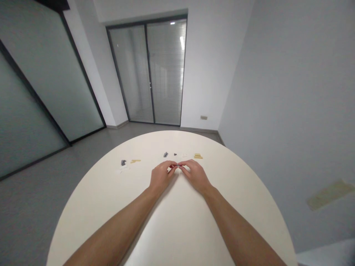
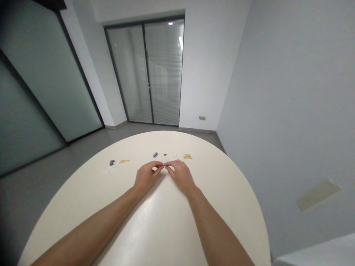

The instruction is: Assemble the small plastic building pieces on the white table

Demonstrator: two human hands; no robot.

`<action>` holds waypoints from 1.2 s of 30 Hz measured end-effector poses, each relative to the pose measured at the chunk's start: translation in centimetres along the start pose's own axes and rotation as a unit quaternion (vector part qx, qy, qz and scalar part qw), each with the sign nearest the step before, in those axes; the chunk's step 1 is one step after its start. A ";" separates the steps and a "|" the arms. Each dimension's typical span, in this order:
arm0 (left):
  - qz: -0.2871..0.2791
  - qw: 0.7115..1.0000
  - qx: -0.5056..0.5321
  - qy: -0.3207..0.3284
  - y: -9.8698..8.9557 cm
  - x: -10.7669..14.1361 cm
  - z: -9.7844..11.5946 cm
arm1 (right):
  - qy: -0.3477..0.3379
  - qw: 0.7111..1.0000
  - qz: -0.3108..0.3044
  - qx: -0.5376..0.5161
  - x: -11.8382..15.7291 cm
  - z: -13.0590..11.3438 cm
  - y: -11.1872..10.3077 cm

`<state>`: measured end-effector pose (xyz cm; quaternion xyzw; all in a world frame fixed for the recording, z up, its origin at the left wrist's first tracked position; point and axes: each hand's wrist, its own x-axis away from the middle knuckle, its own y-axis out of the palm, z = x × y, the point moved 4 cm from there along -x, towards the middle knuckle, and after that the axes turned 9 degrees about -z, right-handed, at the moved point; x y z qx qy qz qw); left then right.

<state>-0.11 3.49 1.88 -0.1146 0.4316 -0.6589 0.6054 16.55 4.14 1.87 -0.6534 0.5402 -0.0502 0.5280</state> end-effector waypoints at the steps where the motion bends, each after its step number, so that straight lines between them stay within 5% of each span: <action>1: 0.000 1.000 0.001 0.005 0.1 0.0 0.0 | 0.001 1.000 0.001 0.000 0.0 0.0 0.0; 10: 0.008 0.998 -0.042 0.045 0.4 0.0 -0.2 | 0.010 1.000 0.009 0.007 0.0 0.4 0.0; 18: 0.007 0.976 -0.151 0.155 0.4 0.1 0.4 | 0.016 1.000 0.011 0.008 0.2 0.3 -0.2; 36: 0.001 0.989 -0.128 0.080 0.3 0.2 0.5 | 0.022 0.999 -0.014 0.026 0.2 -0.3 0.0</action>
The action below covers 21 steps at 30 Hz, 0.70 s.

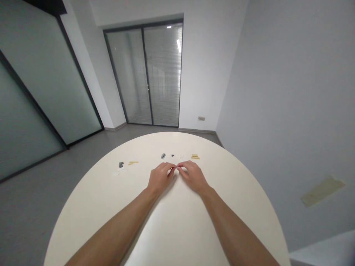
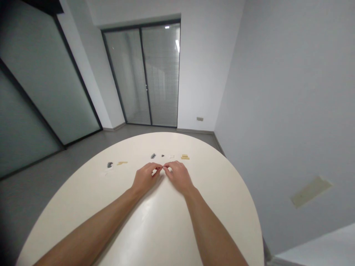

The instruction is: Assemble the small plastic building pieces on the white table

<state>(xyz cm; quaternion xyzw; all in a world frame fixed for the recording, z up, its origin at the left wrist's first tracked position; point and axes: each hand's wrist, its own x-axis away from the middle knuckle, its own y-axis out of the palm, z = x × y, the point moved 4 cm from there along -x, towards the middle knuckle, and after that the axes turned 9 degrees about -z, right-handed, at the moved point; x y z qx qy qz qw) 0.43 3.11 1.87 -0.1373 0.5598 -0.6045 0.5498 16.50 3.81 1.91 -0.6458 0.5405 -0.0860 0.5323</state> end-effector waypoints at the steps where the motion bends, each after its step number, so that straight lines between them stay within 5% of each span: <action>1: -0.002 1.000 0.002 -0.002 0.0 0.0 0.0 | 0.000 1.000 -0.001 0.000 0.0 0.0 0.0; 21: -0.041 0.995 -0.009 -0.093 -0.4 -1.2 -1.4 | 0.043 0.997 -0.029 0.062 0.0 0.6 1.0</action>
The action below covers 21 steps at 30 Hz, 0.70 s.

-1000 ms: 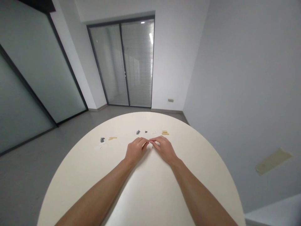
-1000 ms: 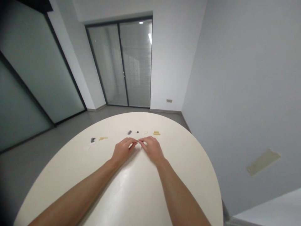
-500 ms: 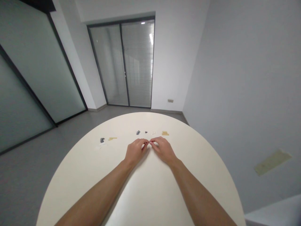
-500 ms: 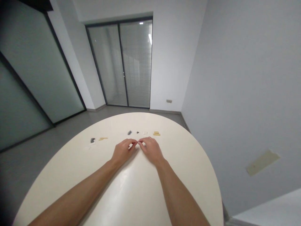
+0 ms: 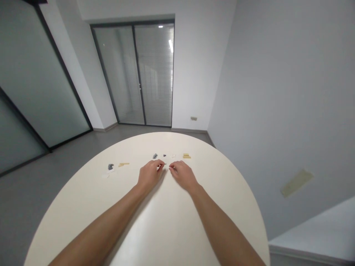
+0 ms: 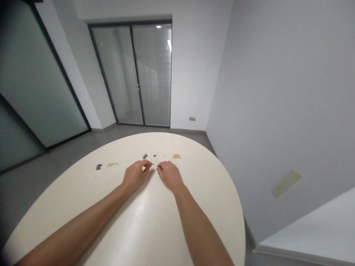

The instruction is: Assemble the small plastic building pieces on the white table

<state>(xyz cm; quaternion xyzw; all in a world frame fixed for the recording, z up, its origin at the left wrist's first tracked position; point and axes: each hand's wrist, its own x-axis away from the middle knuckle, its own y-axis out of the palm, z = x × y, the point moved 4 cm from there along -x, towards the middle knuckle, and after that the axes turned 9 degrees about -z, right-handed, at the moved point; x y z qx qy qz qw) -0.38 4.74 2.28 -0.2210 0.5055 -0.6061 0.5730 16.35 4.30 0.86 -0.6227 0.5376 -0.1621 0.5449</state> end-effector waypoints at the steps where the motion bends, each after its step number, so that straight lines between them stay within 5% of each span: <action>1: 0.000 1.000 -0.002 -0.009 -0.2 -0.3 -0.2 | 0.005 1.000 -0.002 0.007 0.0 0.0 0.0; 11: -0.001 0.988 -0.150 0.038 -1.1 -3.3 -2.5 | 0.020 0.999 -0.016 0.037 -0.3 -0.3 0.4; 21: 0.006 0.974 -0.211 0.080 -0.9 -3.3 -3.3 | 0.024 0.999 -0.017 0.043 -0.4 -0.4 0.6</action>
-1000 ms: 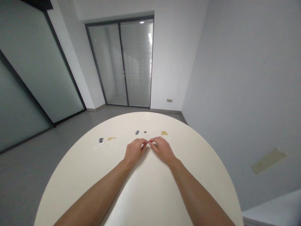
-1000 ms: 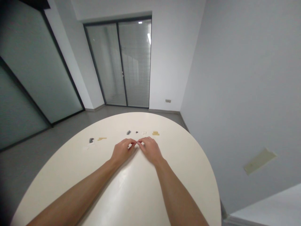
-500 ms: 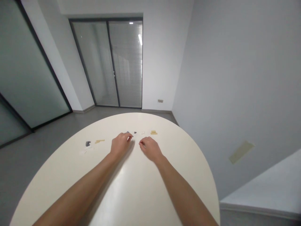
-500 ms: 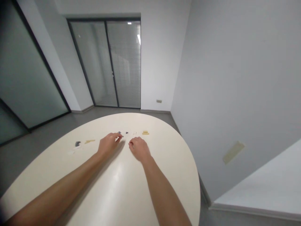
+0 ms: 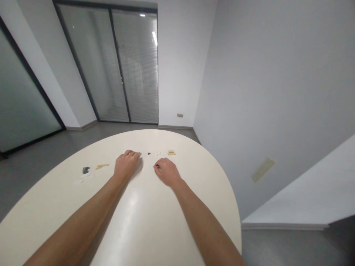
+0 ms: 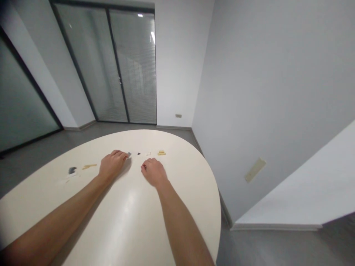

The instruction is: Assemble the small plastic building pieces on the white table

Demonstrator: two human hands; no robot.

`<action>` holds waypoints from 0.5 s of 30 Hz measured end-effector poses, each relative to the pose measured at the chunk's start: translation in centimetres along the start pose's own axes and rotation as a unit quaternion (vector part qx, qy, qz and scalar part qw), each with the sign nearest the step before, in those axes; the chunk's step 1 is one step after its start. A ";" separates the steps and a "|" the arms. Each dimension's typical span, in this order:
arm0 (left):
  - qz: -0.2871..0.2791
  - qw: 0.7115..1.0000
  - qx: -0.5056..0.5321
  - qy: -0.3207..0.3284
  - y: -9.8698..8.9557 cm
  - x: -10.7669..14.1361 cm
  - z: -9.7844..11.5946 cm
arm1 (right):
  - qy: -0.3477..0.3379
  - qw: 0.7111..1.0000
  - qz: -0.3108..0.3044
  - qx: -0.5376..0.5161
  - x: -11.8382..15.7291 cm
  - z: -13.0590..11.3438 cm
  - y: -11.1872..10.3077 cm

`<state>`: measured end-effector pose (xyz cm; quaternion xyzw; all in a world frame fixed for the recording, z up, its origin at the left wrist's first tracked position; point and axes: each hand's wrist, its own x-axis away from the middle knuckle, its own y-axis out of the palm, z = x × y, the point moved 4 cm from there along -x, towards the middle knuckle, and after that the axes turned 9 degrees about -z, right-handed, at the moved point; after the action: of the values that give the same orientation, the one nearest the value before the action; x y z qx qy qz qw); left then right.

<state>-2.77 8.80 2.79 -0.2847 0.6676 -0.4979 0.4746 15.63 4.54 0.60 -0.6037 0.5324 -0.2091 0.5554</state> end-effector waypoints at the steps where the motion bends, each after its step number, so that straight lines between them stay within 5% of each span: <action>1: 0.001 1.000 -0.005 -0.002 0.0 0.0 0.0 | 0.000 1.000 -0.002 0.001 0.0 0.0 0.0; 15: 0.012 1.000 -0.017 -0.019 0.7 -0.2 -0.7 | 0.019 0.999 -0.022 0.023 0.1 -0.4 0.1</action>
<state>-3.29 9.47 2.24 -0.2943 0.6698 -0.4755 0.4885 15.34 4.26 0.61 -0.5984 0.5241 -0.2451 0.5542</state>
